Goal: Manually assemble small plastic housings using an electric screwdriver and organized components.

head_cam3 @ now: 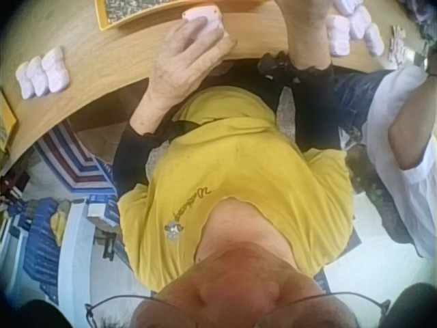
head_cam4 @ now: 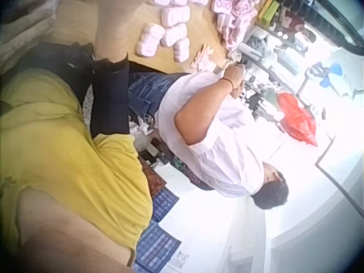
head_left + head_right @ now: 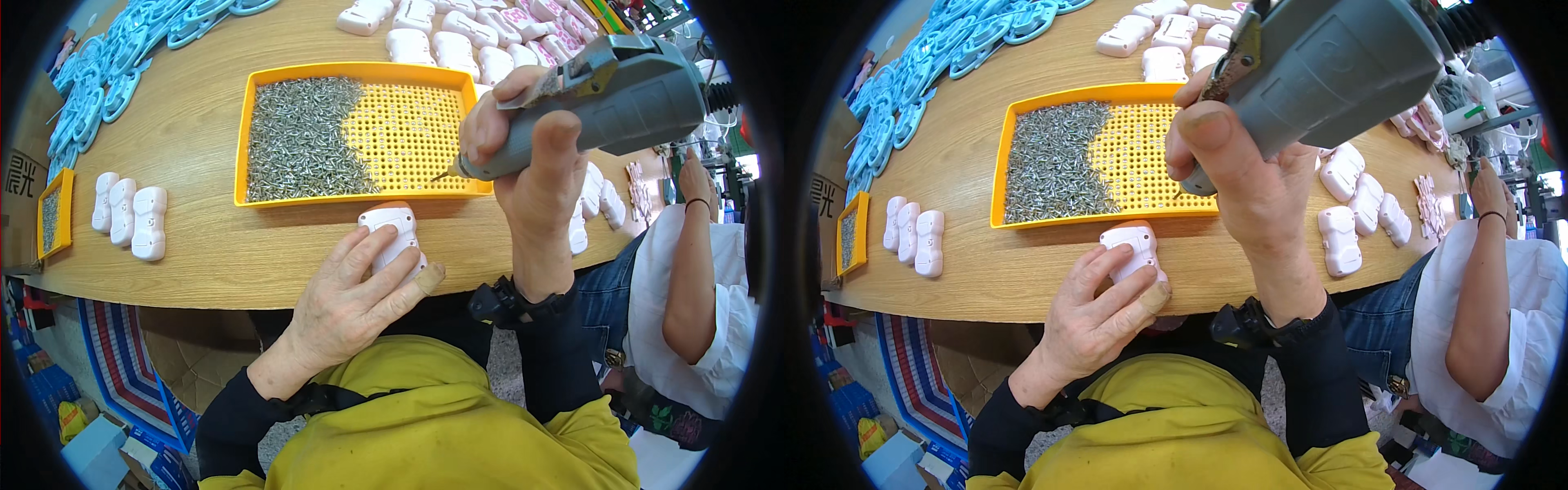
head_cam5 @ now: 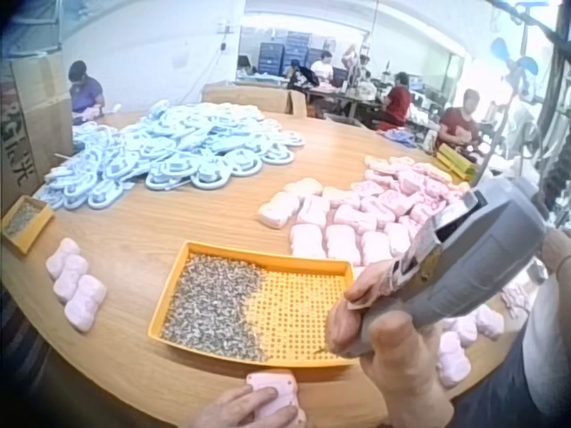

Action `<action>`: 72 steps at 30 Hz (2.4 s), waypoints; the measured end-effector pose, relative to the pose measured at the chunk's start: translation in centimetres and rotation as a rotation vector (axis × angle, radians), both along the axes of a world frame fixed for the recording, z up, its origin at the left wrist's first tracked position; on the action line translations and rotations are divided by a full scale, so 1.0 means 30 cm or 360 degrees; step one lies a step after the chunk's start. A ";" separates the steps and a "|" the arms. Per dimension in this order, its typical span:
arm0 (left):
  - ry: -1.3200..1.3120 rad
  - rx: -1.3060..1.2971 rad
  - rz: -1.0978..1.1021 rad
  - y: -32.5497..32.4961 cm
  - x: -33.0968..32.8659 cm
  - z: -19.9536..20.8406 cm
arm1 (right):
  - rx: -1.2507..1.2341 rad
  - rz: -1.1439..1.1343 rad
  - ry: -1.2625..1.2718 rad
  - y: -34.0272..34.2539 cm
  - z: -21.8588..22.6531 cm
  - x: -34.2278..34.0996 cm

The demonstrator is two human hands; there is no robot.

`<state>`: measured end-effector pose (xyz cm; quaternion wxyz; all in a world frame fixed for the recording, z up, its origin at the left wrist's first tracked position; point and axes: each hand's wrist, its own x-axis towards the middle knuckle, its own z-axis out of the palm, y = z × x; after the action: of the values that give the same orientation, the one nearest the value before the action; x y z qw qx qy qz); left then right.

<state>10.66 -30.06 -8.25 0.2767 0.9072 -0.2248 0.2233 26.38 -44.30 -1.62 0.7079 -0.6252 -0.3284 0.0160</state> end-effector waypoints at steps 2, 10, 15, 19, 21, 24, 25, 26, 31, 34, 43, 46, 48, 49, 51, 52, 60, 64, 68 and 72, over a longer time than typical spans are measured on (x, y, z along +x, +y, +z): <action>-0.0004 0.0009 0.0004 0.001 0.001 -0.001 | 0.0025 -0.0021 -0.0010 -0.003 0.015 0.000; -0.0033 0.0012 -0.0004 0.006 0.002 -0.002 | 0.0107 0.0078 0.0023 0.041 0.017 -0.008; -0.0018 -0.0029 -0.0013 0.005 0.001 -0.005 | 0.0204 0.0203 0.0128 0.049 -0.017 0.010; -0.0022 -0.0057 -0.0012 0.009 0.002 -0.006 | 0.0204 0.0231 0.0140 0.057 -0.027 0.018; -0.0023 -0.0059 -0.0018 0.007 0.004 -0.004 | 0.0172 0.0206 0.0113 0.057 -0.018 0.018; -0.0025 -0.0052 -0.0019 0.007 0.006 -0.004 | 0.0041 0.0085 0.0022 0.068 0.002 0.006; -0.0028 -0.0045 -0.0016 0.007 0.007 -0.005 | 0.0042 0.0085 0.0022 0.070 0.001 0.003; -0.0029 -0.0045 -0.0014 0.007 0.007 -0.005 | 0.0034 0.0100 0.0061 0.073 0.000 -0.001; -0.0031 -0.0038 -0.0001 0.007 0.001 -0.003 | 0.0001 0.0103 0.0046 0.078 0.009 -0.011; -0.0035 -0.0052 0.0009 0.004 -0.009 -0.007 | 0.0059 0.0037 0.0038 0.069 0.030 -0.014; -0.0061 -0.0028 0.0035 -0.020 -0.012 0.008 | 0.0472 0.0200 0.0047 0.006 0.062 0.007; -0.0070 -0.0014 0.0040 -0.011 0.005 -0.003 | 0.0190 0.0059 0.0080 0.040 0.024 0.003; -0.0099 0.0010 0.0062 0.016 -0.002 0.000 | 0.0356 0.0142 0.0078 0.078 0.008 0.009; -0.0127 0.0026 0.0082 0.037 -0.007 0.003 | 0.0514 0.0224 0.0079 0.111 0.000 0.014; -0.0136 0.0081 0.0236 0.066 -0.081 0.019 | 0.0468 0.0349 0.0339 0.114 -0.026 -0.005; -0.0211 0.0015 0.0142 0.062 -0.066 0.039 | 0.0648 0.0481 0.0614 0.036 -0.045 0.003; -0.0500 -0.0081 -0.0011 0.014 -0.129 0.081 | 0.0639 0.0105 0.0048 0.006 -0.029 0.006; -0.0414 -0.0152 0.0020 -0.008 -0.209 0.112 | 0.0613 0.0052 0.0107 0.010 0.040 -0.014; -0.0383 -0.0135 0.0210 -0.011 -0.299 0.113 | 0.0648 0.0112 0.0035 0.016 0.036 0.003; -0.0382 -0.0034 0.0401 0.011 -0.359 0.089 | 0.0607 0.0192 -0.0006 0.004 0.035 0.004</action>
<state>-0.10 -29.74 -5.59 0.2271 0.8921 -0.1383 0.3652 26.51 -44.20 -0.57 0.8105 -0.4591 -0.3638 -0.0052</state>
